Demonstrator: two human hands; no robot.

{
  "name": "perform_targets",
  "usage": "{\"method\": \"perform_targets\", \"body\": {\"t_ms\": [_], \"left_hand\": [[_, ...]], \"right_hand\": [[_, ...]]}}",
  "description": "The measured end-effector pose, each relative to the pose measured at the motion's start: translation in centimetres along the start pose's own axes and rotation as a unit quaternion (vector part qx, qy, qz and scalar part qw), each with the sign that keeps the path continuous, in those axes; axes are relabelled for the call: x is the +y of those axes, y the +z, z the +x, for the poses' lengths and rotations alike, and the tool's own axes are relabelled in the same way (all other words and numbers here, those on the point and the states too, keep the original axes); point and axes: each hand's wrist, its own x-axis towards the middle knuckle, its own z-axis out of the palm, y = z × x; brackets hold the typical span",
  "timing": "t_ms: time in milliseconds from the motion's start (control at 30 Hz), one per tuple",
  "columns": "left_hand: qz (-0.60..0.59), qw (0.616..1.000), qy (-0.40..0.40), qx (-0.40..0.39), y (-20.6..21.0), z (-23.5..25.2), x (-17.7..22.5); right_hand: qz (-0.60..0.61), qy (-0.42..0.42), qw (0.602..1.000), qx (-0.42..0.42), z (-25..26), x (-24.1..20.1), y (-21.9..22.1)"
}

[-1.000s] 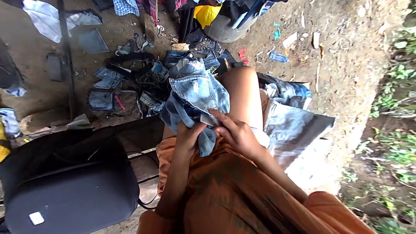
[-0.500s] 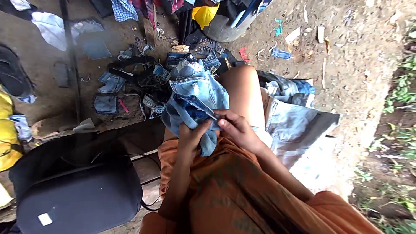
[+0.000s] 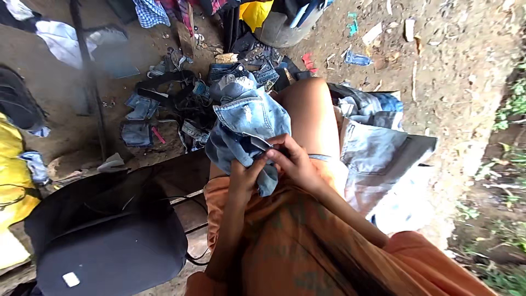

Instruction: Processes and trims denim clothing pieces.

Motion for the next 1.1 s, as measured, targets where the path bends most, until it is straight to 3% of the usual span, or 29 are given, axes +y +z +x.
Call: {"method": "perform_targets", "body": {"t_ms": [67,133,233,300,400,467,500,567,667,700,767,833,867,933,1100], "left_hand": [[-0.027,0.999,-0.019,0.008,-0.1,0.0,0.3],[-0.042,0.998,-0.036,0.014,-0.2,0.0,0.3],[-0.056,0.997,-0.057,0.018,-0.4,0.0,0.5],[-0.054,0.996,-0.066,0.034,-0.4,0.0,0.8],[-0.028,0.995,-0.077,0.051,0.1,0.2,2.1],[-0.017,0.994,-0.084,0.062,0.4,0.3,2.7],[-0.022,0.994,-0.086,0.066,0.4,0.3,2.8],[-0.044,0.993,-0.085,0.076,0.4,0.3,2.9],[-0.078,0.990,-0.087,0.085,0.5,0.2,2.7],[-0.083,0.989,-0.082,0.087,0.5,0.2,2.6],[-0.078,0.990,-0.068,0.098,0.9,0.2,2.6],[-0.075,0.989,-0.068,0.107,1.1,0.0,2.5],[-0.075,0.989,-0.070,0.109,1.2,-0.1,2.5],[-0.076,0.989,-0.066,0.106,1.2,-0.1,2.5],[-0.061,0.993,-0.070,0.076,-0.1,-0.6,1.6]], "right_hand": [[0.200,0.127,0.970,-0.054,1.0,-0.8,-0.8],[0.330,0.244,0.902,-0.133,2.0,-1.4,-2.0],[0.438,0.312,0.822,-0.187,2.5,-1.0,-2.8],[0.426,0.303,0.833,-0.183,2.3,-1.0,-2.6],[0.213,0.181,0.951,-0.135,1.2,-1.5,-2.0],[0.074,0.098,0.985,-0.125,0.3,-1.6,-2.3],[0.065,0.092,0.987,-0.117,-0.1,-1.6,-2.5],[0.219,0.153,0.960,-0.080,-0.9,-1.5,-3.0],[0.502,0.219,0.831,-0.099,-1.7,-0.2,-4.7],[0.514,0.222,0.822,-0.107,-1.9,0.0,-5.0],[0.401,0.213,0.886,-0.092,-2.0,-0.6,-5.1],[0.126,0.150,0.979,-0.058,-2.4,-1.4,-4.6],[-0.015,0.115,0.992,-0.053,-2.6,-1.6,-4.3],[-0.146,0.045,0.987,-0.052,-2.6,-1.8,-3.6],[-0.142,0.023,0.987,-0.065,-2.6,-1.0,-1.7]]}}
